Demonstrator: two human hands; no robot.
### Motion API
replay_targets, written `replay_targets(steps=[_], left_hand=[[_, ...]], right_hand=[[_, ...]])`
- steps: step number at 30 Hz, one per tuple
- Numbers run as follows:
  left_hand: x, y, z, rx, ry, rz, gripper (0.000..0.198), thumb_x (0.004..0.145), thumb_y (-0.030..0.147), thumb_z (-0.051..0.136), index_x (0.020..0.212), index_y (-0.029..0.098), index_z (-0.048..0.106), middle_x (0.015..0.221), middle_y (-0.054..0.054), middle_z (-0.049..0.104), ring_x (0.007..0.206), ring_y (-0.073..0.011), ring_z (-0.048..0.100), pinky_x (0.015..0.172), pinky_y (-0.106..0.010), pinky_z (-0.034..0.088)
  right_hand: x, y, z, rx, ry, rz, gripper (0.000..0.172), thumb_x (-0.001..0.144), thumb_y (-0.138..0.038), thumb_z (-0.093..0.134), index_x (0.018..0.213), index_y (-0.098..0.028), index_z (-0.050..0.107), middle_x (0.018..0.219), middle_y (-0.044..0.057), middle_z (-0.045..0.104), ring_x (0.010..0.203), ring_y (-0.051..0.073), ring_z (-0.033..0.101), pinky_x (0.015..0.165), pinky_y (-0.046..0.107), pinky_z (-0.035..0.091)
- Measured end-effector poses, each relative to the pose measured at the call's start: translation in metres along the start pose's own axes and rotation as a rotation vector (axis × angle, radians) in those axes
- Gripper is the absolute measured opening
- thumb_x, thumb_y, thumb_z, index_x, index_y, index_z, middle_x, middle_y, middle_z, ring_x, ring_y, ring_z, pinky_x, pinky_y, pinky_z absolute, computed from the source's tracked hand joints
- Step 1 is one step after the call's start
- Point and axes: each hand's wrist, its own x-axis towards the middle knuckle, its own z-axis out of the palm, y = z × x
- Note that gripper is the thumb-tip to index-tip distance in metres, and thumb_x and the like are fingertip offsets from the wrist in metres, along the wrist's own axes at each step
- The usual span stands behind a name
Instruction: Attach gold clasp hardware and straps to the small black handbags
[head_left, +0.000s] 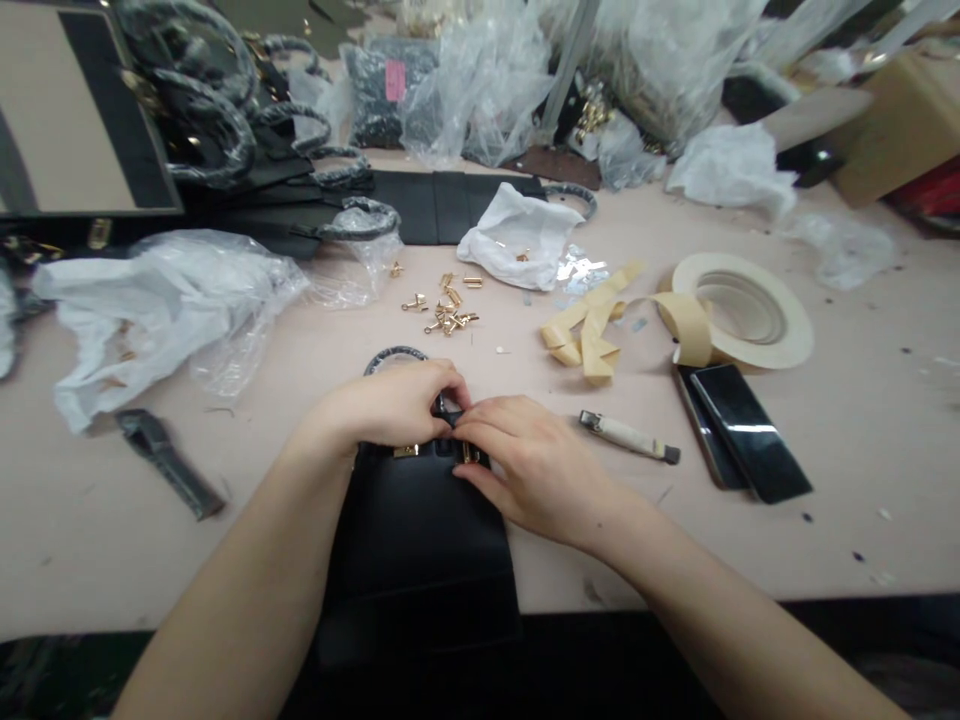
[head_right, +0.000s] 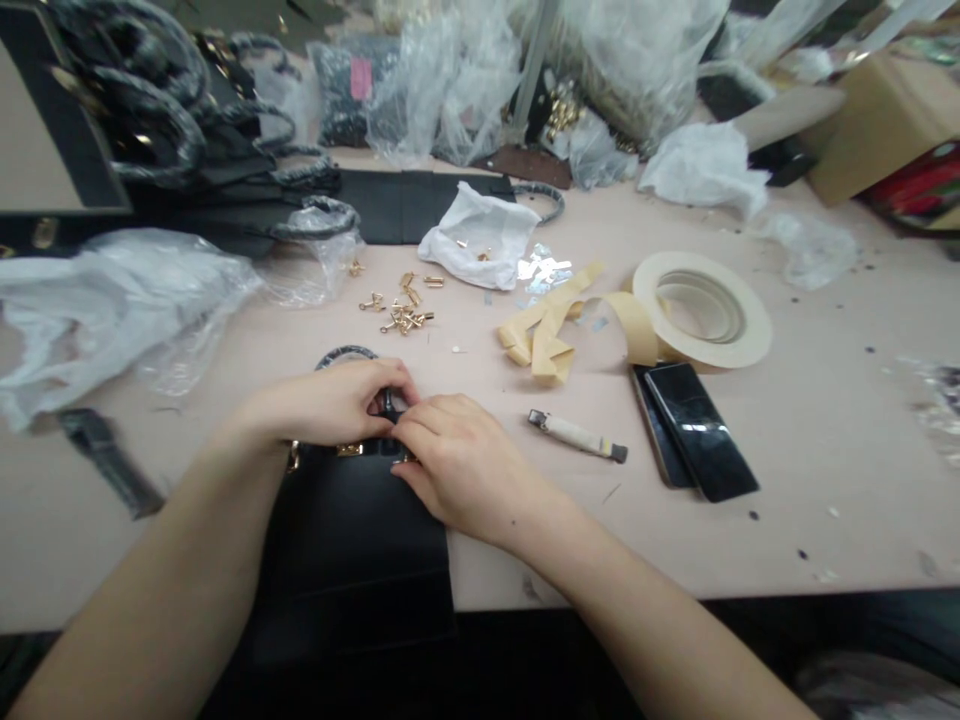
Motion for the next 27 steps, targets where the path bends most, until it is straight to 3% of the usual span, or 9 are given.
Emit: replay_targets(steps=[2,8,11,14,17,19,23,24,27], left_hand=[[0.000,0.000,0.000,-0.008,-0.003,-0.006,0.034,0.077,0.026,0.074,0.111,0.021,0.075,0.109,-0.005,0.074,0.093,-0.0202,0.068,0.078,-0.028,0.051],[0.000,0.008,-0.004,-0.012,-0.036,-0.057,0.030,0.076,0.024,0.076,0.106,0.024,0.077,0.108,-0.003,0.076,0.093,-0.0203,0.068,0.077,-0.026,0.051],[0.000,0.011,-0.006,-0.034,-0.069,-0.078,0.031,0.074,0.023,0.078,0.104,0.025,0.077,0.106,-0.002,0.078,0.091,-0.0195,0.070,0.077,-0.025,0.051],[0.000,0.012,-0.007,-0.026,-0.068,-0.075,0.033,0.072,0.023,0.077,0.106,0.025,0.078,0.107,-0.002,0.079,0.092,-0.0199,0.071,0.078,-0.025,0.051],[-0.001,0.014,-0.006,0.004,-0.063,-0.052,0.033,0.074,0.031,0.078,0.107,0.024,0.078,0.111,-0.004,0.079,0.096,-0.0217,0.071,0.080,-0.027,0.051],[-0.001,0.015,-0.005,0.006,-0.056,-0.071,0.037,0.074,0.039,0.080,0.107,0.023,0.078,0.112,-0.005,0.079,0.096,-0.0230,0.072,0.079,-0.028,0.051],[-0.001,0.017,-0.004,0.006,-0.053,-0.108,0.037,0.070,0.028,0.078,0.107,0.024,0.078,0.109,-0.004,0.080,0.094,-0.0225,0.073,0.076,-0.026,0.052],[-0.001,0.017,-0.003,0.010,-0.056,-0.103,0.038,0.069,0.024,0.077,0.107,0.024,0.078,0.109,-0.004,0.080,0.093,-0.0222,0.073,0.075,-0.025,0.052],[-0.002,0.013,-0.005,0.014,-0.075,-0.046,0.039,0.071,0.021,0.074,0.110,0.022,0.077,0.111,-0.005,0.080,0.094,-0.0215,0.072,0.076,-0.025,0.052]], right_hand=[[-0.003,-0.003,-0.004,0.083,0.022,0.000,0.023,0.095,-0.022,0.074,0.117,-0.018,0.070,0.114,0.010,0.078,0.112,0.027,0.070,0.100,0.043,0.055],[0.002,-0.008,-0.023,0.375,0.037,0.202,0.018,0.091,-0.026,0.078,0.108,-0.021,0.071,0.107,0.005,0.079,0.098,0.021,0.074,0.092,0.035,0.056],[0.005,0.000,-0.023,0.633,0.027,0.249,0.019,0.093,-0.032,0.076,0.106,-0.020,0.070,0.105,0.006,0.079,0.098,0.021,0.074,0.091,0.036,0.058],[0.004,0.011,-0.017,0.868,0.110,0.286,0.025,0.095,-0.043,0.073,0.098,-0.019,0.069,0.099,0.008,0.080,0.100,0.024,0.076,0.090,0.040,0.061],[-0.004,0.016,-0.010,0.685,0.234,0.357,0.023,0.096,-0.041,0.072,0.091,-0.019,0.072,0.095,0.009,0.080,0.096,0.024,0.076,0.090,0.042,0.061],[-0.013,0.011,-0.004,0.480,0.342,0.415,0.016,0.096,-0.036,0.071,0.099,-0.020,0.074,0.099,0.009,0.079,0.096,0.024,0.075,0.089,0.041,0.061],[-0.039,-0.023,0.017,0.186,0.757,0.393,0.010,0.097,-0.023,0.067,0.107,-0.023,0.066,0.092,0.006,0.073,0.087,0.022,0.071,0.079,0.037,0.061],[-0.044,-0.034,0.023,0.135,0.748,0.322,0.009,0.096,-0.020,0.066,0.104,-0.024,0.065,0.088,0.005,0.071,0.081,0.021,0.069,0.075,0.036,0.060],[-0.046,-0.060,0.038,0.053,0.390,0.297,0.014,0.098,-0.018,0.063,0.109,-0.024,0.068,0.094,0.007,0.072,0.076,0.020,0.068,0.071,0.035,0.060]])
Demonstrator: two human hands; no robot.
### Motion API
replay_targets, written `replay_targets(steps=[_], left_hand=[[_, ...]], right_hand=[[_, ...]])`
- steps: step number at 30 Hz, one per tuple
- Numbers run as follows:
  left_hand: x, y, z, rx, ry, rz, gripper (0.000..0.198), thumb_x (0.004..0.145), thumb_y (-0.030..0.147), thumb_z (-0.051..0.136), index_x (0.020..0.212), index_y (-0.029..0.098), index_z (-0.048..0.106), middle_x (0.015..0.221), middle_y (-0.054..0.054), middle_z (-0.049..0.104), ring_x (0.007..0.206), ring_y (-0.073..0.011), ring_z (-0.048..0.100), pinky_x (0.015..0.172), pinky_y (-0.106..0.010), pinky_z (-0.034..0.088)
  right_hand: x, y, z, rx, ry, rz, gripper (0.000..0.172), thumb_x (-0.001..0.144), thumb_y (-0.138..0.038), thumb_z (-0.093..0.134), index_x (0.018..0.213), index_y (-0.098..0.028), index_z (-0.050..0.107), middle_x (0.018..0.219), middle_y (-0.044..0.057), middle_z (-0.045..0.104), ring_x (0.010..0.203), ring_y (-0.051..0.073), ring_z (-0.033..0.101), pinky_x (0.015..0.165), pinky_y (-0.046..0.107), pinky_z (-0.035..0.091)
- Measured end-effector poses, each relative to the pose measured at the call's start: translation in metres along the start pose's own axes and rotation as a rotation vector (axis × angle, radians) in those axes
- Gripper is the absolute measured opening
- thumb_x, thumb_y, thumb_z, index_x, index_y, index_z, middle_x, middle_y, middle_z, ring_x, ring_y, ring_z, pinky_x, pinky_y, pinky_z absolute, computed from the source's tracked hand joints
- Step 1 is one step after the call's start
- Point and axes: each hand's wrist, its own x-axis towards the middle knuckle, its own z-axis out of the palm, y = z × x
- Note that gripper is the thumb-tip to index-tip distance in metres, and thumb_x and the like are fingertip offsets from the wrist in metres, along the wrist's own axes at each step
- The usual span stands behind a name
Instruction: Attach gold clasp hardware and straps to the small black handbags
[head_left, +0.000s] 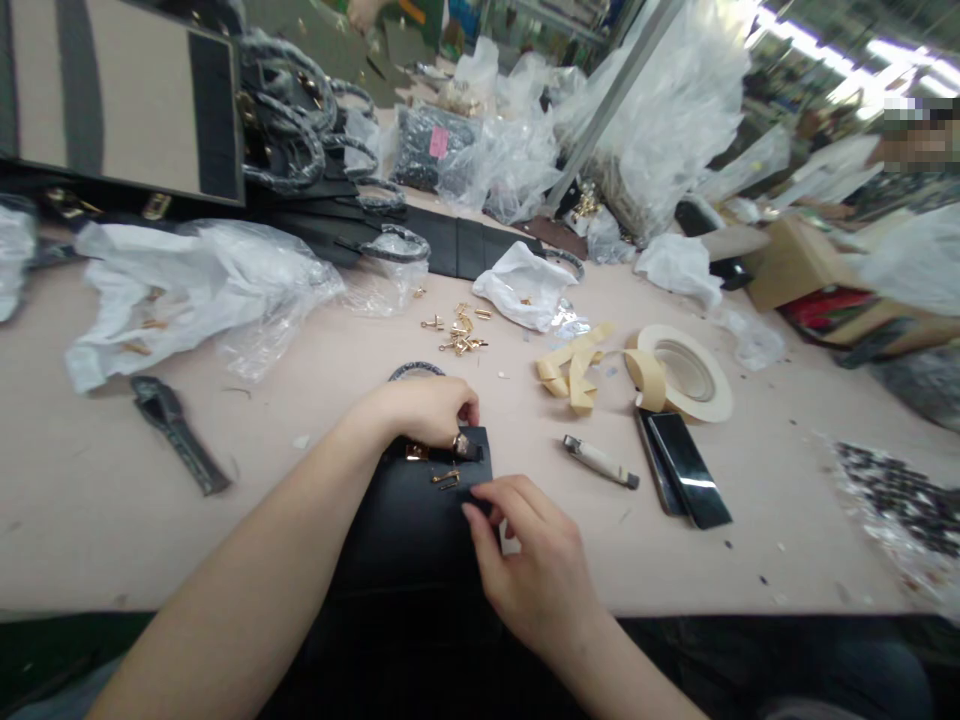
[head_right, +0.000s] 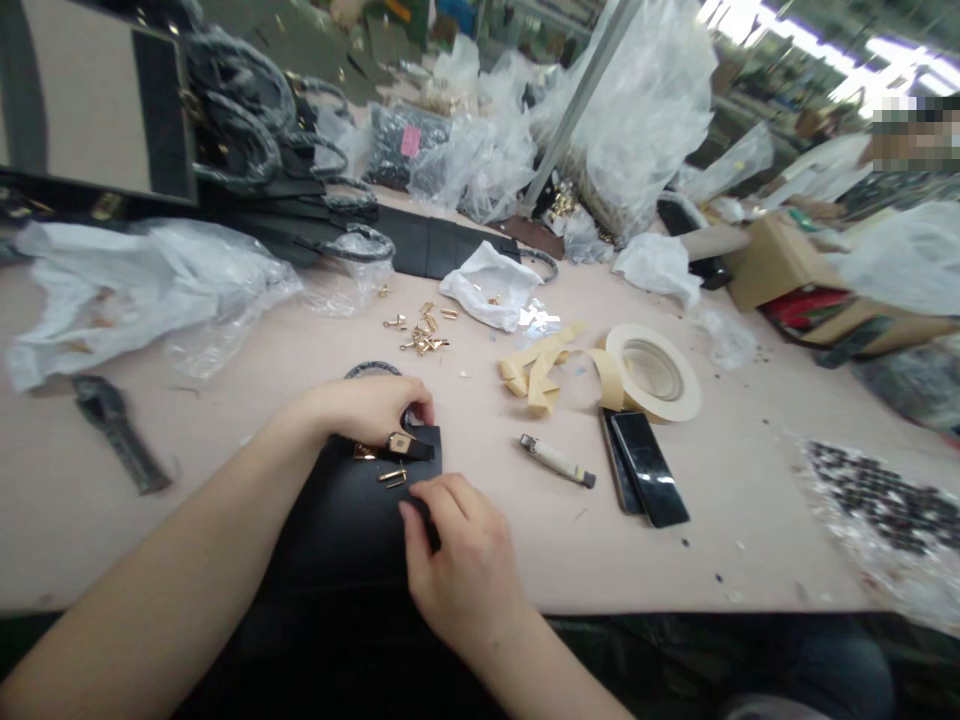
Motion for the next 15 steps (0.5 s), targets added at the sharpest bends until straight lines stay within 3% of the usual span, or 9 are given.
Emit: replay_targets(steps=[2,4,9,12,15], left_hand=[[0.000,-0.004,-0.002,-0.020,-0.011,0.048,0.040,0.072,0.026,0.076,0.112,0.023,0.077,0.114,-0.005,0.079,0.095,-0.0205,0.072,0.078,-0.024,0.052],[0.000,-0.008,-0.004,-0.048,-0.012,0.076,0.042,0.072,0.031,0.079,0.113,0.024,0.078,0.114,-0.003,0.079,0.097,-0.0192,0.071,0.079,-0.023,0.051],[0.003,-0.010,-0.004,-0.097,-0.011,0.031,0.043,0.073,0.056,0.081,0.103,0.025,0.081,0.106,-0.003,0.081,0.092,-0.0198,0.072,0.075,-0.024,0.050],[0.006,-0.004,0.001,-0.101,0.021,-0.045,0.053,0.070,0.071,0.079,0.096,0.025,0.082,0.096,-0.004,0.082,0.085,-0.0204,0.072,0.070,-0.025,0.048],[0.010,0.004,0.006,-0.073,0.070,-0.131,0.050,0.066,0.070,0.081,0.088,0.025,0.081,0.084,-0.004,0.081,0.074,-0.0197,0.070,0.062,-0.027,0.045]], right_hand=[[0.003,-0.006,0.009,-0.088,-0.136,0.024,0.025,0.098,-0.021,0.064,0.123,-0.023,0.069,0.109,0.010,0.072,0.085,0.022,0.071,0.075,0.035,0.062],[0.011,-0.005,0.017,-0.162,-0.171,0.015,0.032,0.097,-0.025,0.068,0.129,-0.022,0.069,0.117,0.013,0.070,0.094,0.024,0.072,0.080,0.037,0.064],[0.015,0.005,0.027,-0.282,-0.142,-0.008,0.022,0.101,-0.026,0.065,0.119,-0.019,0.075,0.105,0.013,0.074,0.095,0.027,0.073,0.082,0.040,0.063],[0.005,-0.002,0.021,-0.118,-0.107,-0.076,0.021,0.103,-0.020,0.057,0.114,-0.018,0.075,0.097,0.012,0.075,0.089,0.025,0.073,0.080,0.038,0.062],[0.001,-0.021,0.003,0.192,0.050,-0.026,0.018,0.101,-0.016,0.059,0.107,-0.022,0.075,0.094,0.008,0.076,0.086,0.021,0.073,0.076,0.035,0.063]])
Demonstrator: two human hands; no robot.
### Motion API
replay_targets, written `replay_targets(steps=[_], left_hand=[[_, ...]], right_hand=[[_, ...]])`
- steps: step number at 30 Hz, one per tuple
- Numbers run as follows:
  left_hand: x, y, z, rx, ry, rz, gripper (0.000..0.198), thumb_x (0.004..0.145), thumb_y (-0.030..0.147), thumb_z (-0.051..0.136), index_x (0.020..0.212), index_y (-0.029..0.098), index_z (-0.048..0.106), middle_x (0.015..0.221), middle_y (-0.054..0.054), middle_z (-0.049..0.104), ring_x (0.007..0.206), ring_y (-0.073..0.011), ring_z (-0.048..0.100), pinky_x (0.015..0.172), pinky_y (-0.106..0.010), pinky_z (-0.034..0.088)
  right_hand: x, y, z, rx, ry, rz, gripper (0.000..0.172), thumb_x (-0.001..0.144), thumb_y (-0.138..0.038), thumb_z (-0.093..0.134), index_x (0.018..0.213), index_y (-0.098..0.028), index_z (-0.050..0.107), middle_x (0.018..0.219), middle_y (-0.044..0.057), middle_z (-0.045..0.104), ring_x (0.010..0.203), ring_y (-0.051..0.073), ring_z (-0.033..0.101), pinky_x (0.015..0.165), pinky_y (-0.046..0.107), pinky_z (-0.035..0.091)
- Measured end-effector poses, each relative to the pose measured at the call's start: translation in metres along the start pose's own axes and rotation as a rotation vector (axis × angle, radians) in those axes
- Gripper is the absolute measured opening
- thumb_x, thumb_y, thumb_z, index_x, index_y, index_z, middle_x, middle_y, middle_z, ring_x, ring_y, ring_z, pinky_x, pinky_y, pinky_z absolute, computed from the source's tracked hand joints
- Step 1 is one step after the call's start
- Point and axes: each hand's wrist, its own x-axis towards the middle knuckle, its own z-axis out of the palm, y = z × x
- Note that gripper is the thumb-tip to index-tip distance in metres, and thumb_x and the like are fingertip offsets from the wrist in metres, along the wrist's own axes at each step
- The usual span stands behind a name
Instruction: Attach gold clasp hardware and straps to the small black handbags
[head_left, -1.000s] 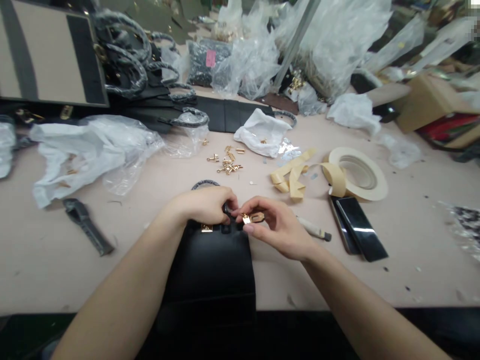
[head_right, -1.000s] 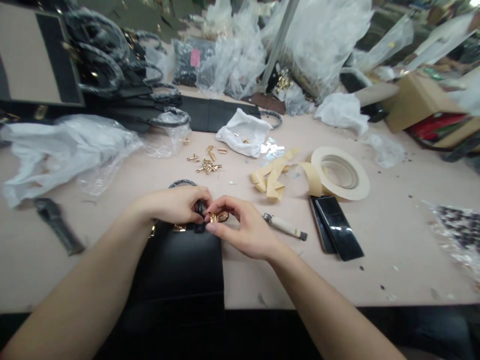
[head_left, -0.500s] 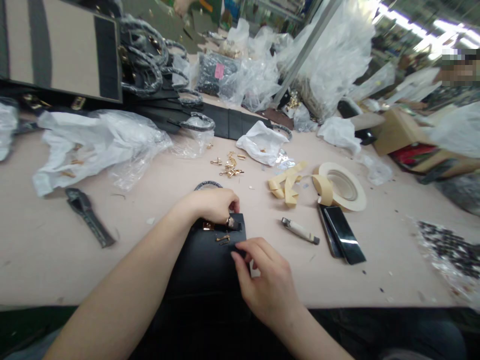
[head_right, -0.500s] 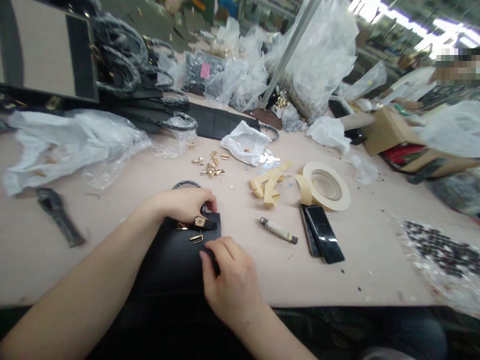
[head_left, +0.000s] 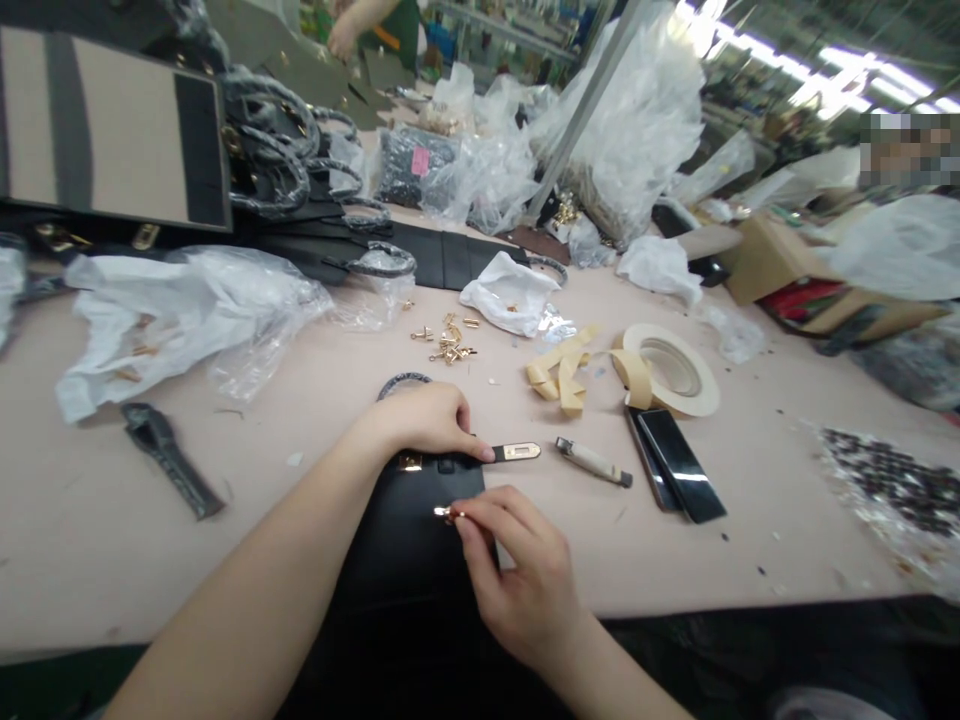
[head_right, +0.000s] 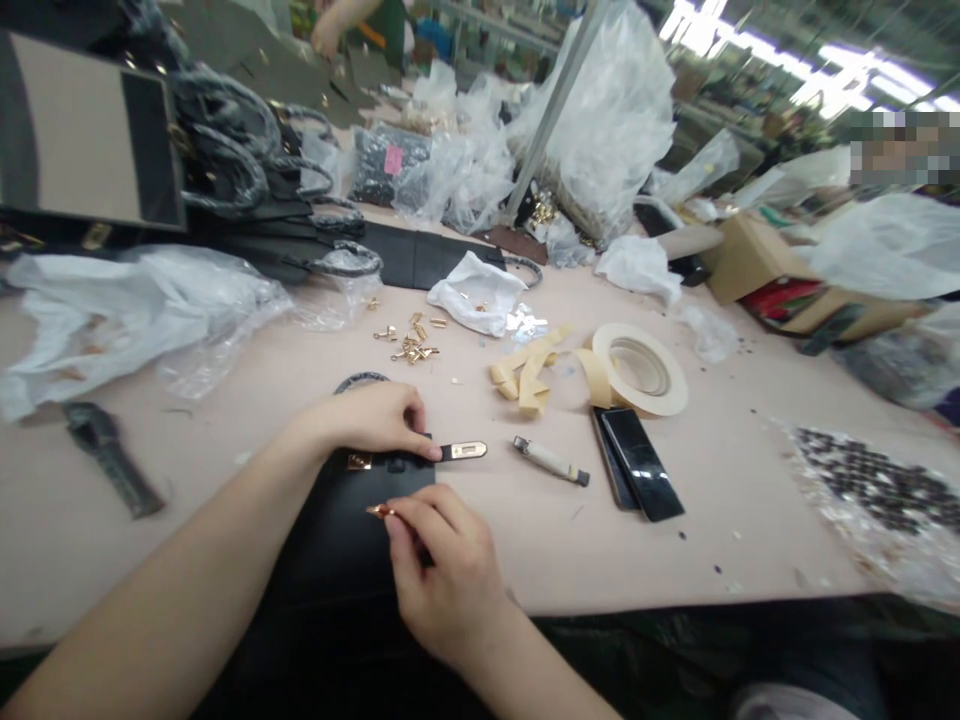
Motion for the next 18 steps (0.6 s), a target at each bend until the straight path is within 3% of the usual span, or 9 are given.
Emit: replay_targets(steps=[4,8,13,16,18], left_hand=[[0.002,0.005,0.003,0.034,0.039,-0.029,0.040,0.072,0.063,0.077,0.080,0.024,0.079,0.075,-0.004,0.078,0.068,-0.0197,0.068,0.058,-0.028,0.042],[0.003,0.000,0.002,-0.002,-0.001,0.024,0.036,0.082,0.055,0.068,0.079,0.022,0.080,0.075,-0.004,0.079,0.069,-0.0181,0.068,0.061,-0.026,0.043],[0.006,-0.010,0.001,-0.022,0.004,0.081,0.021,0.083,0.039,0.070,0.088,0.023,0.082,0.093,-0.004,0.082,0.086,-0.0199,0.073,0.075,-0.025,0.049],[0.001,-0.012,-0.004,-0.027,-0.028,0.151,0.021,0.086,0.027,0.065,0.100,0.023,0.080,0.105,-0.004,0.081,0.097,-0.0200,0.073,0.082,-0.024,0.050],[-0.005,-0.011,-0.008,-0.043,-0.028,0.177,0.025,0.086,0.029,0.067,0.108,0.024,0.078,0.107,-0.002,0.080,0.097,-0.0197,0.072,0.080,-0.024,0.050]], right_hand=[[0.023,-0.019,-0.012,0.363,0.264,0.311,0.013,0.102,-0.027,0.064,0.099,-0.022,0.076,0.085,0.005,0.079,0.071,0.018,0.075,0.065,0.030,0.064],[0.046,0.008,0.001,0.549,0.298,0.523,0.023,0.093,-0.041,0.075,0.094,-0.018,0.074,0.081,0.007,0.081,0.074,0.021,0.079,0.068,0.031,0.066],[0.040,0.046,0.015,0.279,0.260,0.492,0.028,0.093,-0.033,0.073,0.117,-0.020,0.074,0.085,0.006,0.081,0.078,0.021,0.078,0.078,0.033,0.064],[0.035,0.050,0.015,0.101,0.191,0.436,0.019,0.095,-0.028,0.065,0.105,-0.022,0.081,0.095,0.007,0.083,0.078,0.020,0.078,0.076,0.030,0.062],[0.035,0.049,0.015,0.093,0.182,0.460,0.018,0.094,-0.028,0.066,0.101,-0.022,0.081,0.092,0.006,0.083,0.075,0.019,0.077,0.072,0.029,0.062]])
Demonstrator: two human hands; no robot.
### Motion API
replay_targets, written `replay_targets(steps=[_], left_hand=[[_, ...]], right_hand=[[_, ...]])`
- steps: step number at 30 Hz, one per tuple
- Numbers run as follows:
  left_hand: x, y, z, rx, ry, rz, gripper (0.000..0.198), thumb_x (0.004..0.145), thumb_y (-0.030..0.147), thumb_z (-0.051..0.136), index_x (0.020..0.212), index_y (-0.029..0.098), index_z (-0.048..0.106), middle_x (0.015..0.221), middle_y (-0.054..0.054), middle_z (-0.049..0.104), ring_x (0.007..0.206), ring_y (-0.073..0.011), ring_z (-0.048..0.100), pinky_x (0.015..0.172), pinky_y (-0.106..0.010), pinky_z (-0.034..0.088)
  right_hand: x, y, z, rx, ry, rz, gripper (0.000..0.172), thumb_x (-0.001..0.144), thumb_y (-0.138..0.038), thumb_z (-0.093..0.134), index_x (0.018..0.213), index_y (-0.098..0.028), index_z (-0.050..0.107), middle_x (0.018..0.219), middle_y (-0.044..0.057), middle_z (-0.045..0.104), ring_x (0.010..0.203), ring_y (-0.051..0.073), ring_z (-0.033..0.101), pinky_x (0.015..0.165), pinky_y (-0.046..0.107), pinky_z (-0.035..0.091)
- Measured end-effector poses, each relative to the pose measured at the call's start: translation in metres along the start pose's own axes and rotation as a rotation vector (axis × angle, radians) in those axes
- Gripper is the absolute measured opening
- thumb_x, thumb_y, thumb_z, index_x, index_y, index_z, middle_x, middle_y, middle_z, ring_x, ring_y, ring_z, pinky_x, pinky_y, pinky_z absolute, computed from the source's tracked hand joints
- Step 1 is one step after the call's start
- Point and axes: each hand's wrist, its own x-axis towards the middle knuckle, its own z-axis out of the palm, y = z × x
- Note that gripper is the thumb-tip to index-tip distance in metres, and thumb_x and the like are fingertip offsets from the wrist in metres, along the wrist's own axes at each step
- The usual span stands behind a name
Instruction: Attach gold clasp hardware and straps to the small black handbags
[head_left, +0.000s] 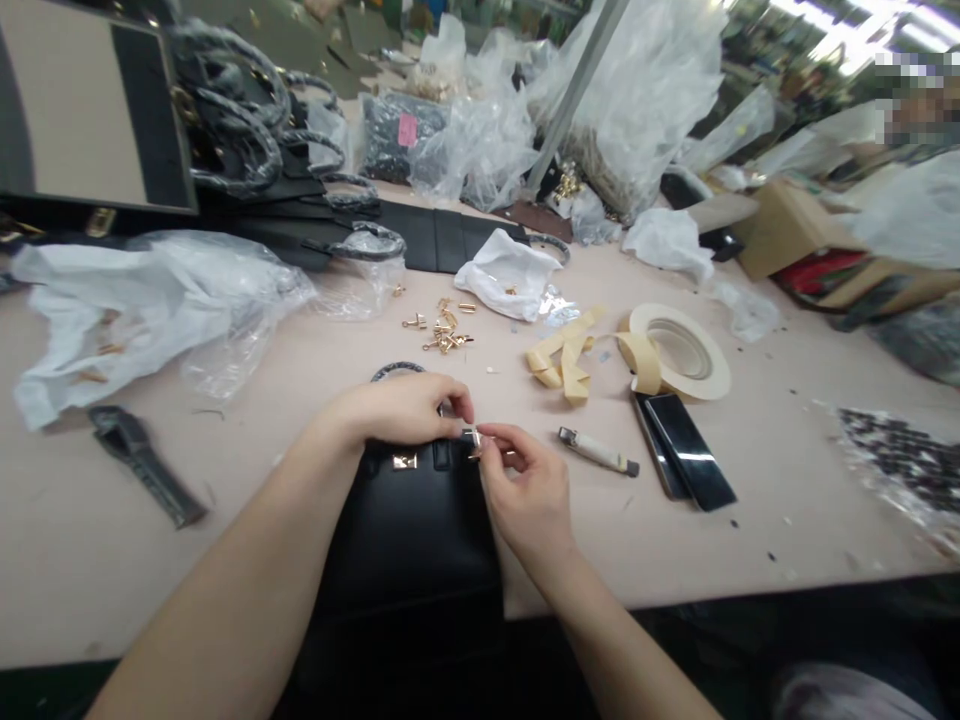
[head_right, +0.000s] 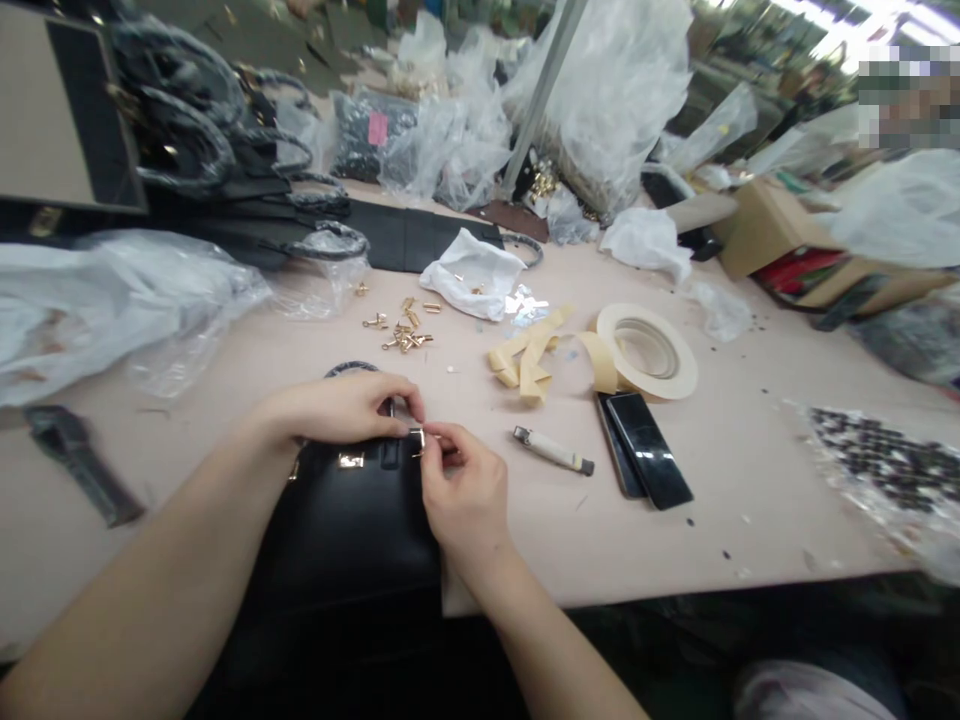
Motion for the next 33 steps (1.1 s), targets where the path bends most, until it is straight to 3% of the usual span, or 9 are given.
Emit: replay_targets(steps=[5,9,12,15,18,29,33], left_hand=[[-0.006,0.009,0.003,0.083,0.062,0.004,0.039,0.074,0.042,0.083,0.110,0.027,0.078,0.102,-0.001,0.080,0.089,-0.0215,0.073,0.074,-0.026,0.050],[-0.002,0.012,0.010,0.115,0.137,0.016,0.031,0.082,0.043,0.078,0.108,0.026,0.081,0.104,-0.004,0.082,0.094,-0.0233,0.075,0.085,-0.029,0.053],[0.000,0.010,0.010,0.094,0.111,0.038,0.028,0.086,0.039,0.076,0.109,0.025,0.082,0.108,-0.006,0.082,0.098,-0.0236,0.076,0.088,-0.029,0.054],[0.000,0.006,0.010,0.106,0.104,0.036,0.030,0.086,0.034,0.077,0.113,0.024,0.082,0.111,-0.007,0.083,0.101,-0.0244,0.076,0.090,-0.029,0.055],[0.000,0.003,0.012,0.127,0.106,0.048,0.032,0.086,0.031,0.077,0.117,0.025,0.081,0.114,-0.007,0.082,0.104,-0.0247,0.076,0.091,-0.029,0.055],[-0.001,0.010,0.011,0.119,0.078,0.034,0.029,0.088,0.026,0.072,0.115,0.026,0.081,0.118,-0.006,0.082,0.109,-0.0252,0.075,0.091,-0.029,0.055],[-0.004,0.012,0.008,0.081,0.061,0.020,0.039,0.086,0.016,0.065,0.122,0.024,0.078,0.122,-0.004,0.081,0.111,-0.0224,0.075,0.096,-0.028,0.055]], right_hand=[[0.003,0.004,0.009,0.110,0.051,0.128,0.022,0.094,-0.037,0.069,0.102,-0.020,0.080,0.086,0.007,0.082,0.073,0.021,0.078,0.067,0.029,0.063],[0.005,0.008,0.011,0.200,0.095,0.192,0.024,0.092,-0.040,0.071,0.097,-0.018,0.079,0.079,0.007,0.079,0.070,0.021,0.077,0.067,0.031,0.064],[0.006,0.009,0.005,0.253,0.009,0.161,0.024,0.090,-0.037,0.074,0.104,-0.017,0.078,0.084,0.007,0.080,0.076,0.021,0.078,0.073,0.031,0.064],[0.007,0.010,-0.003,0.282,-0.082,0.134,0.036,0.088,-0.032,0.077,0.122,-0.017,0.076,0.090,0.006,0.080,0.078,0.019,0.077,0.075,0.031,0.064],[0.008,0.013,-0.006,0.277,-0.129,0.123,0.037,0.088,-0.029,0.077,0.124,-0.019,0.077,0.091,0.005,0.080,0.078,0.018,0.076,0.076,0.031,0.063],[0.008,0.019,-0.001,0.332,-0.110,0.139,0.031,0.089,-0.027,0.077,0.119,-0.021,0.076,0.086,0.003,0.079,0.074,0.016,0.074,0.072,0.028,0.061],[0.006,0.015,-0.008,0.218,-0.102,0.025,0.025,0.091,-0.024,0.074,0.116,-0.021,0.077,0.093,0.004,0.080,0.079,0.017,0.076,0.074,0.029,0.062]])
